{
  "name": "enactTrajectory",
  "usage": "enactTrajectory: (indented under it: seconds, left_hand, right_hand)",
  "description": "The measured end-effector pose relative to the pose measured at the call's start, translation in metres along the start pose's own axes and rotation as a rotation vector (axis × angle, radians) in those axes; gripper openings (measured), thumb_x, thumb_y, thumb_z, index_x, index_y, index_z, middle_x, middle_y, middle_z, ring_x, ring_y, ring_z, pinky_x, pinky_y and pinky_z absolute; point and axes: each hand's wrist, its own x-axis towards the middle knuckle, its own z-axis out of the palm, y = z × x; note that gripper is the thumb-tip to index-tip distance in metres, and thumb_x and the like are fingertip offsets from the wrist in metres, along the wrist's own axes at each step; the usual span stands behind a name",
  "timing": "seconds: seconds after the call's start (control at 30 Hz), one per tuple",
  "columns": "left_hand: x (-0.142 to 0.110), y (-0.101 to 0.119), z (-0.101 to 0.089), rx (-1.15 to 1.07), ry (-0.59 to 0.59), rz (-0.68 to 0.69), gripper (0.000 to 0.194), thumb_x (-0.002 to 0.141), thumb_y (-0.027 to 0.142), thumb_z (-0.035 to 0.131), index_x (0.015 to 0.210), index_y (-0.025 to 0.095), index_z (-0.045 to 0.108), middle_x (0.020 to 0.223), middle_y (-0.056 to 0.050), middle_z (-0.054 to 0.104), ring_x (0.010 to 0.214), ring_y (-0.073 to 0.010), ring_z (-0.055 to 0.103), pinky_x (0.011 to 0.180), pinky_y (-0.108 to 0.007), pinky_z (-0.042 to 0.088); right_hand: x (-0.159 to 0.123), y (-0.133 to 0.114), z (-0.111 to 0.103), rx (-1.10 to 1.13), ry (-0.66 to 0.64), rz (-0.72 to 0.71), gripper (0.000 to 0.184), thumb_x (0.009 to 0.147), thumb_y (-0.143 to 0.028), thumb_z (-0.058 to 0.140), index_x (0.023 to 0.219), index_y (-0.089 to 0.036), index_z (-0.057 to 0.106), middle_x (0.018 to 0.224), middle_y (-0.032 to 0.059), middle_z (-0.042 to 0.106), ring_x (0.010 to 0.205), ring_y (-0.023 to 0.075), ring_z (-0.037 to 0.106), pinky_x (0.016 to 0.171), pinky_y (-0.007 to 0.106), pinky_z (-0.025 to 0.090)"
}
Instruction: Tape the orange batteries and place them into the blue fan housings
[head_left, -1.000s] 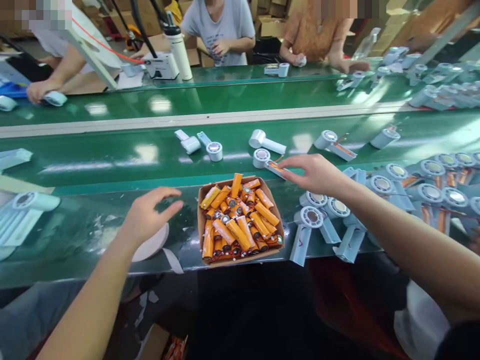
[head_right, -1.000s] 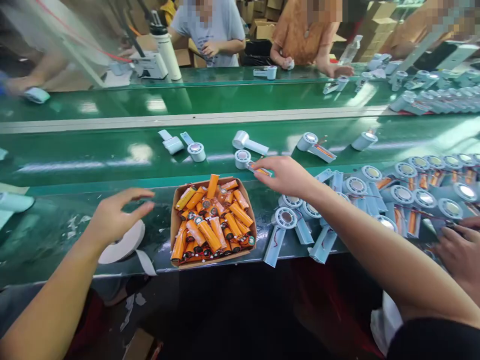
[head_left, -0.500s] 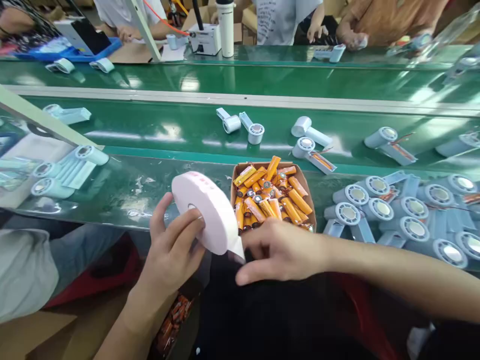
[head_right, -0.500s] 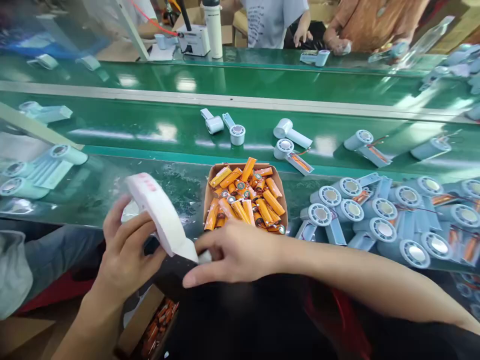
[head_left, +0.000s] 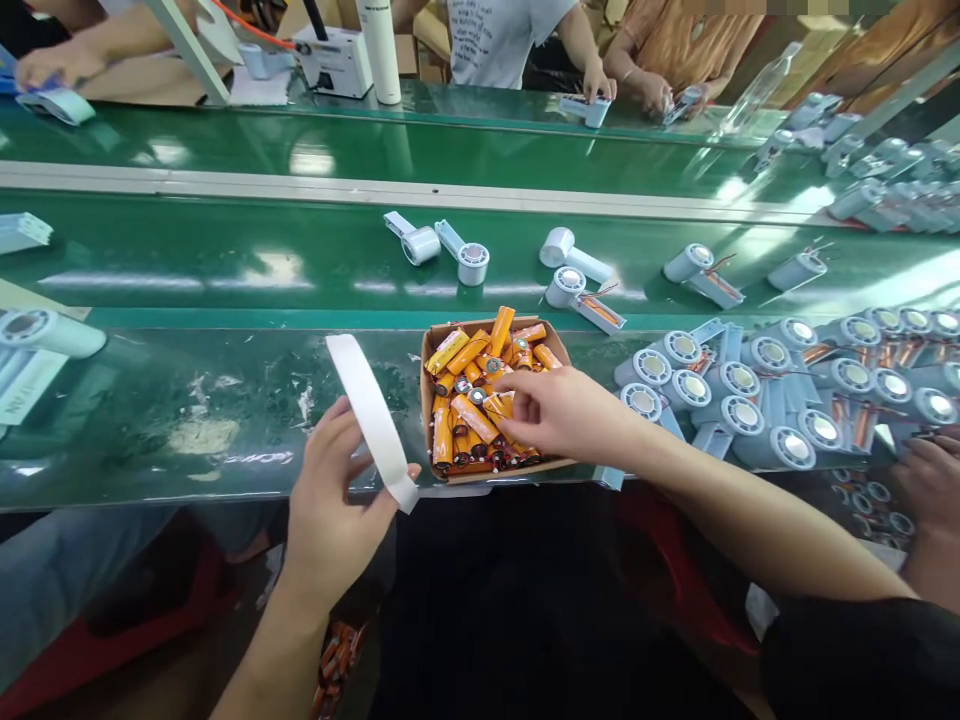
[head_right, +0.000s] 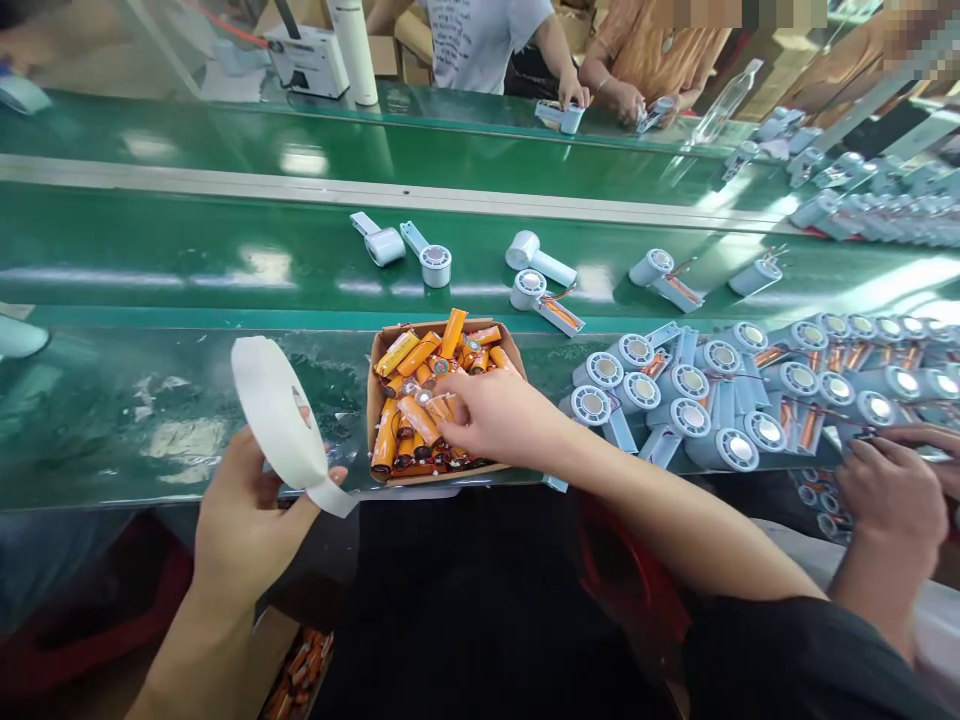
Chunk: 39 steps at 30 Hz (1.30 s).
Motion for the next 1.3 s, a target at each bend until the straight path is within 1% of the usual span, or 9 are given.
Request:
enactTrajectory:
  seconds: [0.17, 0.3, 0.5, 0.63, 0.77, 0.83, 1.0, 1.2, 1.3]
  left_hand:
    - [0.003, 0.004, 0.006, -0.068, -0.019, 0.051, 0.038, 0.094, 0.028, 0.075, 0.131, 0.030, 0.066, 0.140, -0.008, 0.067, 0.153, -0.0392, 0.050, 0.093, -0.045, 0.070]
    - [0.006, 0.002, 0.010, -0.013, -0.032, 0.131, 0.042, 0.093, 0.023, 0.075, 0.133, 0.029, 0.064, 0.138, -0.009, 0.067, 0.152, -0.0402, 0.050, 0.104, -0.054, 0.066]
    - [0.012, 0.001, 0.009, 0.186, 0.022, 0.389, 0.052, 0.092, 0.009, 0.070, 0.140, 0.023, 0.060, 0.129, -0.012, 0.071, 0.148, -0.0408, 0.053, 0.116, -0.061, 0.055]
    - [0.015, 0.010, 0.005, 0.339, 0.079, 0.506, 0.049, 0.088, 0.000, 0.072, 0.132, 0.020, 0.066, 0.120, -0.012, 0.075, 0.137, -0.0371, 0.058, 0.116, -0.055, 0.051]
    - [0.018, 0.026, 0.000, 0.416, 0.068, 0.559, 0.044, 0.089, 0.001, 0.075, 0.128, 0.019, 0.071, 0.116, -0.010, 0.077, 0.128, -0.0337, 0.058, 0.106, -0.044, 0.052]
    - [0.020, 0.032, -0.004, 0.433, 0.038, 0.593, 0.045, 0.091, 0.002, 0.074, 0.132, 0.019, 0.072, 0.114, -0.008, 0.078, 0.124, -0.0324, 0.057, 0.102, -0.041, 0.052]
    - [0.035, 0.033, -0.021, 0.497, -0.068, 0.710, 0.052, 0.094, 0.005, 0.071, 0.143, 0.021, 0.069, 0.119, -0.004, 0.081, 0.118, -0.0291, 0.060, 0.101, -0.040, 0.052]
    - [0.070, 0.041, -0.042, 0.517, -0.142, 0.920, 0.058, 0.098, 0.000, 0.055, 0.147, 0.028, 0.067, 0.131, 0.002, 0.080, 0.107, -0.0245, 0.068, 0.107, -0.045, 0.055]
    - [0.079, 0.048, -0.042, 0.524, -0.102, 0.936, 0.055, 0.098, 0.001, 0.058, 0.145, 0.028, 0.068, 0.127, 0.002, 0.081, 0.098, -0.0252, 0.065, 0.110, -0.048, 0.055]
  right_hand:
    - [-0.002, 0.016, -0.013, 0.274, 0.148, -0.131, 0.047, 0.099, -0.026, 0.061, 0.145, -0.019, 0.065, 0.106, 0.0071, 0.080, 0.087, 0.0197, 0.074, 0.080, 0.034, 0.061]
    - [0.003, 0.016, -0.007, -0.052, -0.095, -0.549, 0.052, 0.096, -0.005, 0.053, 0.142, -0.022, 0.071, 0.144, 0.0129, 0.071, 0.130, 0.0273, 0.064, 0.114, 0.049, 0.051]
    - [0.000, 0.031, -0.022, -0.185, -0.102, -0.572, 0.026, 0.099, -0.015, 0.068, 0.118, -0.024, 0.084, 0.122, 0.0143, 0.075, 0.114, 0.0309, 0.064, 0.104, 0.053, 0.054]
    - [-0.016, 0.043, -0.028, 0.308, 0.194, -0.405, 0.022, 0.100, -0.030, 0.075, 0.119, -0.023, 0.084, 0.108, 0.0068, 0.084, 0.095, 0.0227, 0.076, 0.092, 0.039, 0.062]
    - [-0.028, 0.021, -0.003, 0.684, 0.730, -0.054, 0.029, 0.092, -0.044, 0.084, 0.116, -0.026, 0.087, 0.110, 0.0042, 0.087, 0.090, 0.0241, 0.082, 0.084, 0.038, 0.068]
    - [-0.032, 0.004, 0.015, 0.723, 0.784, -0.001, 0.030, 0.087, -0.044, 0.089, 0.112, -0.028, 0.088, 0.107, 0.0042, 0.087, 0.090, 0.0260, 0.083, 0.085, 0.039, 0.069]
    - [-0.037, -0.009, 0.037, 0.940, 0.568, -0.047, 0.039, 0.078, -0.041, 0.096, 0.114, -0.027, 0.088, 0.108, 0.0048, 0.087, 0.099, 0.0295, 0.084, 0.093, 0.041, 0.070]
    - [-0.031, 0.008, 0.000, 1.186, 0.099, -0.074, 0.038, 0.082, -0.031, 0.092, 0.119, -0.024, 0.085, 0.112, 0.0039, 0.086, 0.106, 0.0274, 0.083, 0.101, 0.045, 0.068]
    - [-0.026, 0.003, -0.002, 1.269, 0.133, -0.068, 0.036, 0.074, -0.029, 0.098, 0.107, -0.021, 0.086, 0.102, 0.0042, 0.086, 0.100, 0.0280, 0.083, 0.099, 0.046, 0.068]
